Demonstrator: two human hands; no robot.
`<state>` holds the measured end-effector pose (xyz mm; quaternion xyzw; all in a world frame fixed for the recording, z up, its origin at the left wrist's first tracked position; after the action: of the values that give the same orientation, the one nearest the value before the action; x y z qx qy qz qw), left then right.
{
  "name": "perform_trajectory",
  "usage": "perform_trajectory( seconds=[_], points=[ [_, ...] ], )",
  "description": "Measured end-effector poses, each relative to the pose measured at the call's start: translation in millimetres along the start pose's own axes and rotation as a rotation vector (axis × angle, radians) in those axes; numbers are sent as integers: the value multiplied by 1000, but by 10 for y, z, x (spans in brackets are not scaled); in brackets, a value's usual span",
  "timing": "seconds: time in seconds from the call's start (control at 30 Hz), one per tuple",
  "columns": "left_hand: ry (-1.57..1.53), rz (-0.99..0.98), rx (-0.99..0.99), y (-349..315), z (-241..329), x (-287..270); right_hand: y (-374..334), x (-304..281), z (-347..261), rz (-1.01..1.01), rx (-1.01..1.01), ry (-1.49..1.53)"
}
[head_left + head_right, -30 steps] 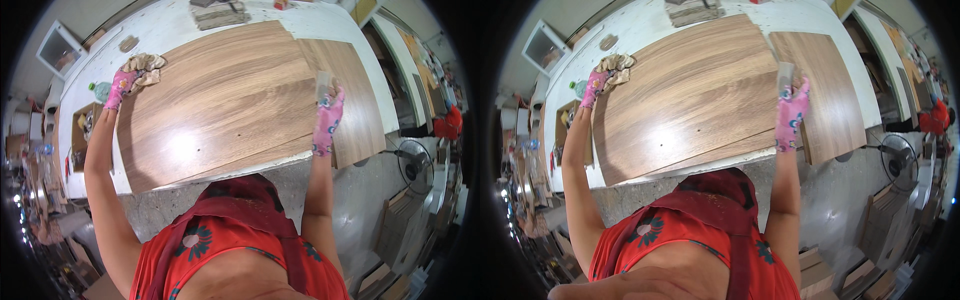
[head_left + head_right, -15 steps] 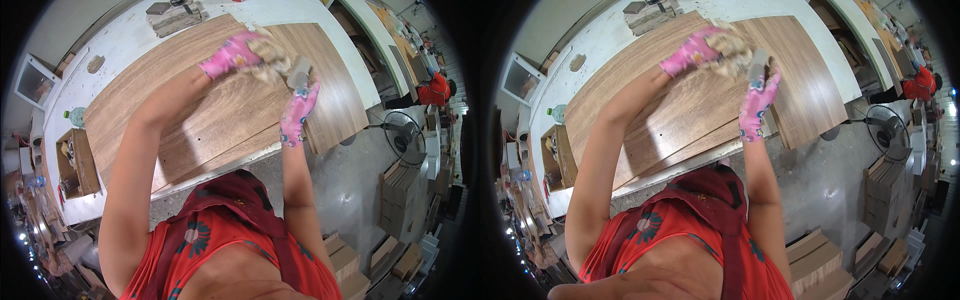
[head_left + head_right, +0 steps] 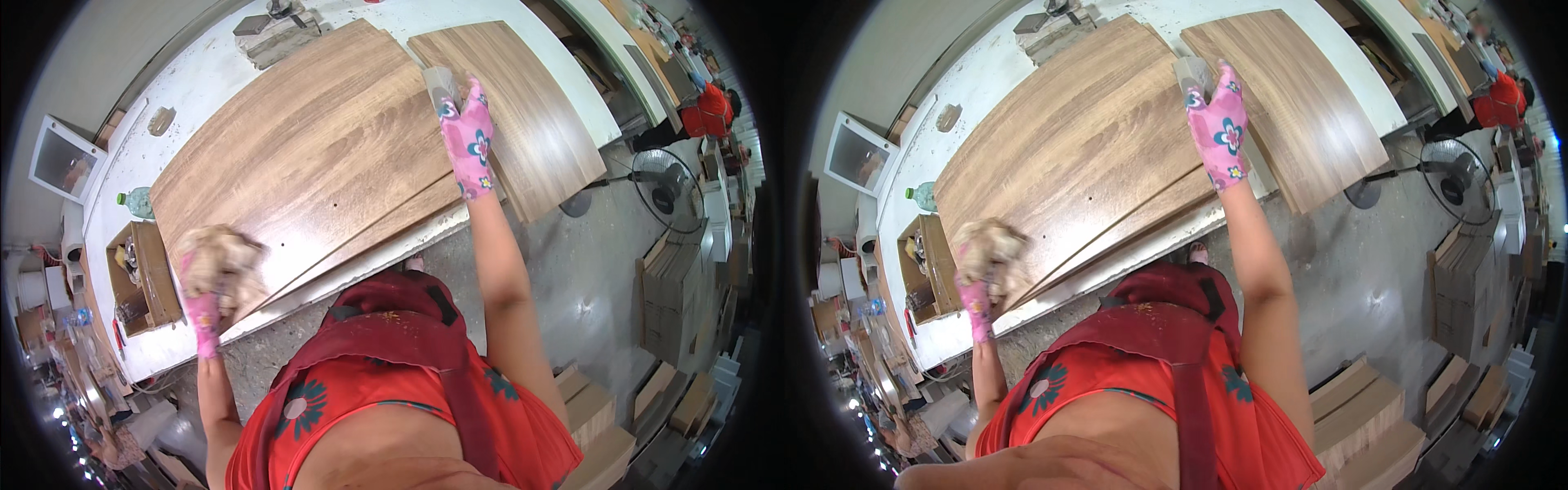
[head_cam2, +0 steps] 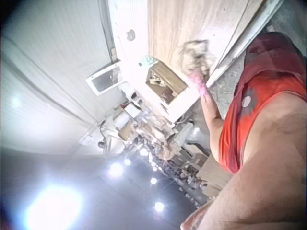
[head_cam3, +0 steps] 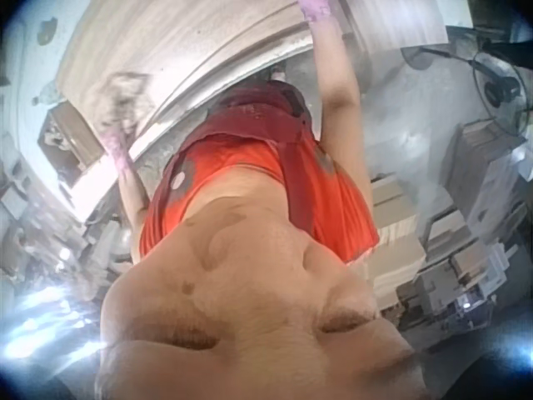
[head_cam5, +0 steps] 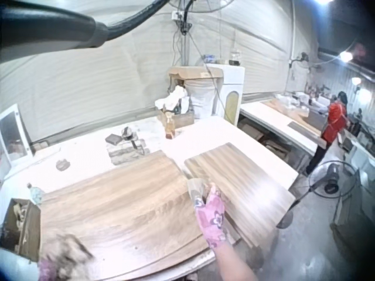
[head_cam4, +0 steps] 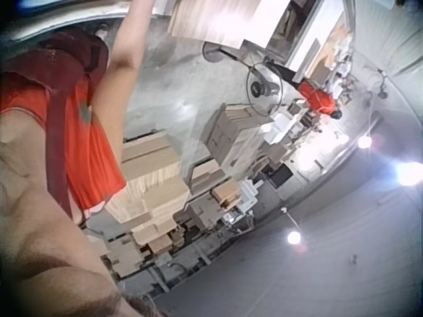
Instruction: The person wipes down wood panels using a cloth and a block, handling the panels individually and stacking them to the side.
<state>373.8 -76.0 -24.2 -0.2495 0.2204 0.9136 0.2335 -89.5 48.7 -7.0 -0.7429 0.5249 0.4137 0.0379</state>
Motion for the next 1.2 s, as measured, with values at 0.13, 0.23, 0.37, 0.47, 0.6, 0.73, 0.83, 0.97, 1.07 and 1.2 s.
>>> perform_trajectory(
  seconds=[0.13,0.23,0.37,0.47,0.6,0.73,0.83,0.97,1.07,1.2],
  points=[
    [91,347,-397,-453,-860,-909,-69,-122,18,1,21,-70],
    [19,390,-494,-488,-979,-1006,-369,-317,-91,-54,52,-204],
    [-175,451,-481,-321,-560,-840,-845,-729,76,-121,218,-23],
    [-202,543,-530,-359,-790,-777,-1039,-1102,383,2,133,71],
    [-427,316,-337,-147,-823,-347,-1074,-1493,1066,33,390,455],
    [-264,22,-328,501,204,425,-1109,-1893,1729,223,358,493],
    [-586,-203,-165,990,455,979,-1222,-2224,1935,294,440,513],
    [-652,-439,-25,1615,876,1748,-1580,-2567,2413,506,650,443],
    [-743,-546,3,1945,1299,2327,-2019,-2703,2803,679,768,404],
    [-900,-801,355,2331,1490,3274,-2655,-2802,3244,744,850,227]
  ],
)
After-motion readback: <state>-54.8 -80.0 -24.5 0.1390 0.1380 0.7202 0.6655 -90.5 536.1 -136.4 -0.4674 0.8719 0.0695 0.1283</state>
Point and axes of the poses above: each hand's wrist, its own y-axis towards the middle knuckle, its own x-axis out of the palm, z = x × y, the point moved 3 cm from there along y, towards the middle knuckle, and after that the axes turned 12 degrees about -y, right-handed, at the moved point
